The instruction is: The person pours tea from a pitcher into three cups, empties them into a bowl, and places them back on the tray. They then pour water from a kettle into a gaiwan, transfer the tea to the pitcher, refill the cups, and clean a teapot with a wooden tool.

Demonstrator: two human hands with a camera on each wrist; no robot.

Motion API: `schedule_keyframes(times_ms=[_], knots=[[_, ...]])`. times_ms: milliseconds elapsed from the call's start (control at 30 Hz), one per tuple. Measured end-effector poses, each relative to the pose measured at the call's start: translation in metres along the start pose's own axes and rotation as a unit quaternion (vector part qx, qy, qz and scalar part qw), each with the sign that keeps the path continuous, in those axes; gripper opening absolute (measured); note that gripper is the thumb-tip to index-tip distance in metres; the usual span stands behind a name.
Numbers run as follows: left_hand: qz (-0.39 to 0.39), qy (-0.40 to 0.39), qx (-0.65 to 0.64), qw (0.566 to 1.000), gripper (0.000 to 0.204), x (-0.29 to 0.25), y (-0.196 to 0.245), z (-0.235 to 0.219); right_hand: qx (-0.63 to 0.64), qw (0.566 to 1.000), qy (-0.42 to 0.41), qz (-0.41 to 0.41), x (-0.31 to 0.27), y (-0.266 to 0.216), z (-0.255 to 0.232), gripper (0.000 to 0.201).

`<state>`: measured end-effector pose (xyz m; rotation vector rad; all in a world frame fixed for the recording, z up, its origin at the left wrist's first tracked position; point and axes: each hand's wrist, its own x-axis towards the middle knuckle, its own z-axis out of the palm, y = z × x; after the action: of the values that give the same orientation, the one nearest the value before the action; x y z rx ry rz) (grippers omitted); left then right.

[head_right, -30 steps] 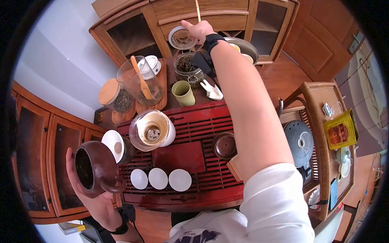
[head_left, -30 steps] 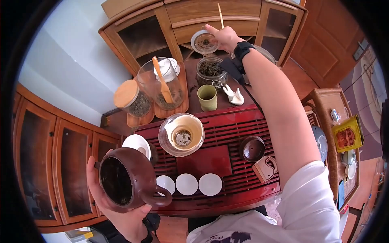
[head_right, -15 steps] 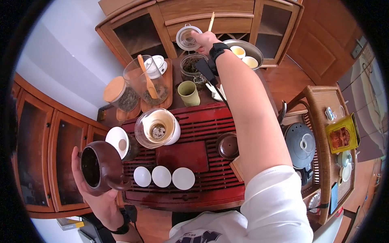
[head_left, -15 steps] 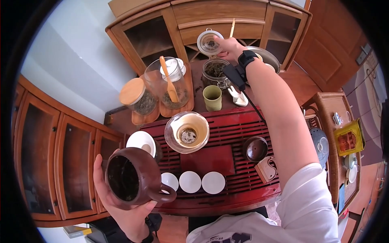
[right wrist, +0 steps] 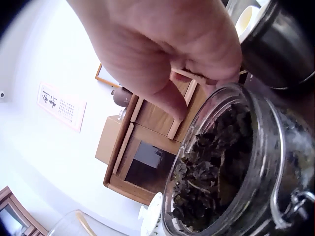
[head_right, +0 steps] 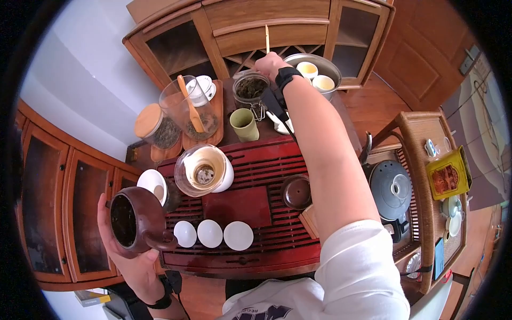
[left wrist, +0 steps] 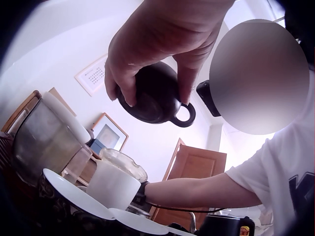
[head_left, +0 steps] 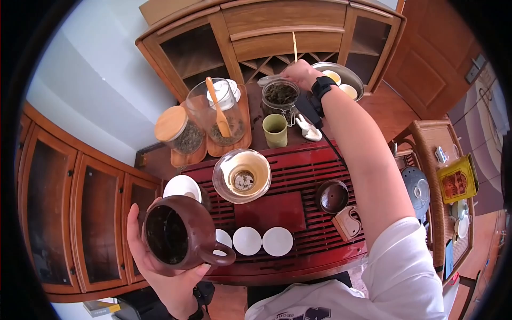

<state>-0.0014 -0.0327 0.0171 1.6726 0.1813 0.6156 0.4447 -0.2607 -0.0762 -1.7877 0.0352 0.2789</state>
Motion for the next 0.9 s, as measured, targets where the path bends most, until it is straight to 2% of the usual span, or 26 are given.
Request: schedule_keyframes(times_ms=[133, 200, 233, 300, 400, 567, 633, 700, 767, 833, 867, 900], knots=[[-0.007, -0.002, -0.012, 1.000, 0.131, -0.001, 0.000, 0.001, -0.087, 0.995, 0.054, -0.006, 0.012, 0.005, 0.002, 0.012], [-0.012, -0.002, -0.021, 1.000, 0.130, -0.001, 0.001, 0.002, -0.173, 0.983, 0.060, -0.007, 0.017, 0.005, 0.002, 0.033], [-0.012, -0.002, -0.022, 1.000, 0.130, -0.001, 0.001, 0.003, -0.173, 0.983, 0.060, -0.007, 0.018, 0.006, 0.002, 0.033], [-0.016, 0.017, -0.020, 1.000, 0.127, -0.001, 0.001, 0.006, -0.289, 0.951, 0.101, -0.047, 0.004, -0.001, 0.005, 0.034], [-0.006, 0.020, -0.014, 1.000, 0.128, -0.001, -0.001, 0.006, -0.366, 0.925, 0.076, -0.071, -0.024, -0.011, 0.004, 0.035], [-0.018, -0.001, -0.033, 0.999, 0.126, -0.002, 0.001, 0.006, -0.380, 0.917, 0.085, -0.083, -0.036, -0.015, 0.006, 0.037], [-0.017, -0.013, -0.052, 0.998, 0.126, -0.002, 0.003, 0.007, -0.375, 0.916, 0.116, -0.077, -0.043, -0.022, 0.006, 0.042], [-0.016, -0.066, -0.063, 0.996, 0.121, 0.000, 0.003, 0.009, -0.343, 0.929, 0.122, -0.061, -0.055, -0.037, -0.001, 0.067], [0.014, -0.114, -0.073, 0.991, 0.116, 0.002, 0.002, 0.013, -0.339, 0.922, 0.156, -0.099, -0.070, -0.059, -0.005, 0.071], [0.036, -0.132, -0.083, 0.987, 0.114, 0.004, 0.004, 0.021, -0.315, 0.926, 0.137, -0.159, -0.093, -0.082, -0.018, 0.072], [0.057, -0.136, -0.073, 0.986, 0.112, 0.004, 0.003, 0.025, -0.278, 0.931, 0.135, -0.194, -0.128, -0.099, -0.015, 0.067], [0.063, -0.138, -0.082, 0.985, 0.110, 0.004, 0.003, 0.029, -0.306, 0.899, 0.134, -0.283, -0.148, -0.108, -0.022, 0.064]])
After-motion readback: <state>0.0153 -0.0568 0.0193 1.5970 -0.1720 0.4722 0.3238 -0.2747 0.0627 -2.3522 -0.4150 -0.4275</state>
